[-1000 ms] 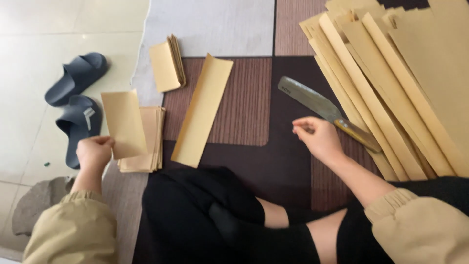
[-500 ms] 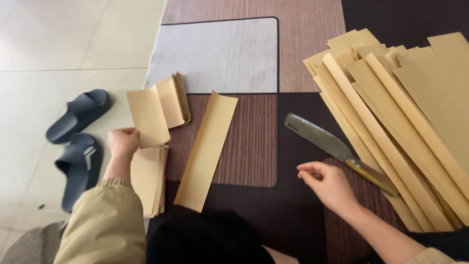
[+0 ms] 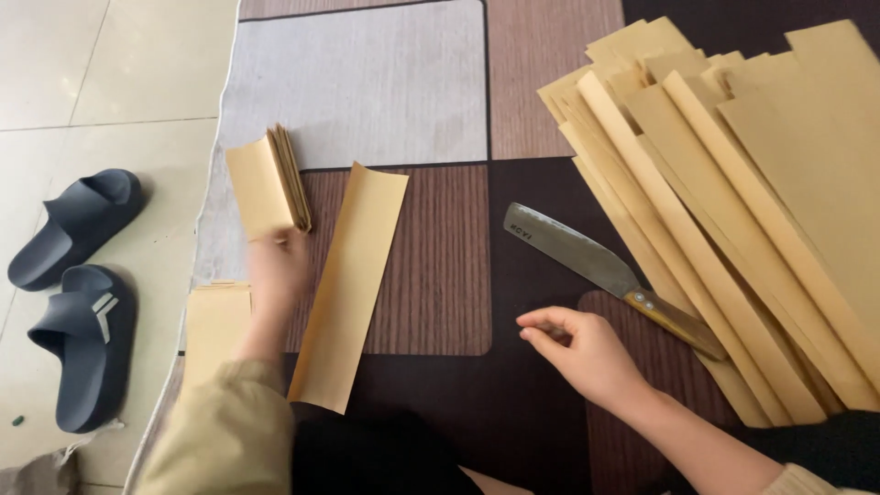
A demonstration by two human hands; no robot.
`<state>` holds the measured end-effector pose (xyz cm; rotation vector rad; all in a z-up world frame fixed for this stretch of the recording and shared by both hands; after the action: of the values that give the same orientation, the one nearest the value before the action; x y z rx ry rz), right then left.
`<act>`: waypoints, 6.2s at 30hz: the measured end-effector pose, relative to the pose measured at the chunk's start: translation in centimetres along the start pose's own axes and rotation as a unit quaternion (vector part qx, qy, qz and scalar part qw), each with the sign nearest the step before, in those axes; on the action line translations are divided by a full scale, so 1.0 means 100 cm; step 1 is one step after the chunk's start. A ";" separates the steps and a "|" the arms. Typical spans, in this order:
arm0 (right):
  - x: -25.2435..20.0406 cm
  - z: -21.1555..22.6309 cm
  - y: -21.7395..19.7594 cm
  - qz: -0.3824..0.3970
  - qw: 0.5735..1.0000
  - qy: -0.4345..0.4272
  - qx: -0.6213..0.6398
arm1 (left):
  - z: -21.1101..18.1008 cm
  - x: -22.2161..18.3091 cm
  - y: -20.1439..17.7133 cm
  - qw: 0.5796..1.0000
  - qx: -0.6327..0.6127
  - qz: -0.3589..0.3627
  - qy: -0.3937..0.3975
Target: Cutting long paper bags into smaller sections using a knife after folding them to create a guide.
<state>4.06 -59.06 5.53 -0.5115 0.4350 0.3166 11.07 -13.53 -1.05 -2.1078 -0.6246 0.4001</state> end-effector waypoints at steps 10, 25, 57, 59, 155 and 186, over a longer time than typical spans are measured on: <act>-0.012 0.007 -0.009 -0.064 0.977 -0.204 -0.016 | -0.046 -0.092 0.044 0.984 -0.096 0.146 -0.037; -0.009 0.007 -0.003 0.023 0.938 -0.341 -0.062 | -0.140 -0.222 0.071 0.787 -0.484 0.323 -0.206; -0.031 0.035 -0.041 -0.280 0.834 -0.467 -0.086 | -0.190 -0.254 0.069 0.872 -0.252 0.418 0.037; -0.025 0.028 -0.045 -0.281 0.844 -0.443 -0.112 | -0.196 -0.254 0.060 0.870 -0.239 0.429 0.041; -0.014 0.028 -0.022 -0.134 0.876 -0.437 -0.153 | -0.195 -0.232 0.032 0.950 -0.169 0.225 0.135; 0.078 -0.153 -0.064 -0.112 0.874 -0.076 -0.467 | -0.123 -0.244 0.032 0.660 -0.590 0.388 -0.258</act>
<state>8.45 -71.01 -7.62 -1.4650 0.0325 0.3275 -2.04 -37.12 4.51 -3.5575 -0.1828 1.4104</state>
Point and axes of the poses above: each hand's wrist, its own x-axis towards the middle knuckle, its own y-axis out of the palm, z = x × y, the point moved 5 cm from there along x, towards the middle knuckle, and after that the axes turned 7 degrees about -y, right-handed, at the moved point
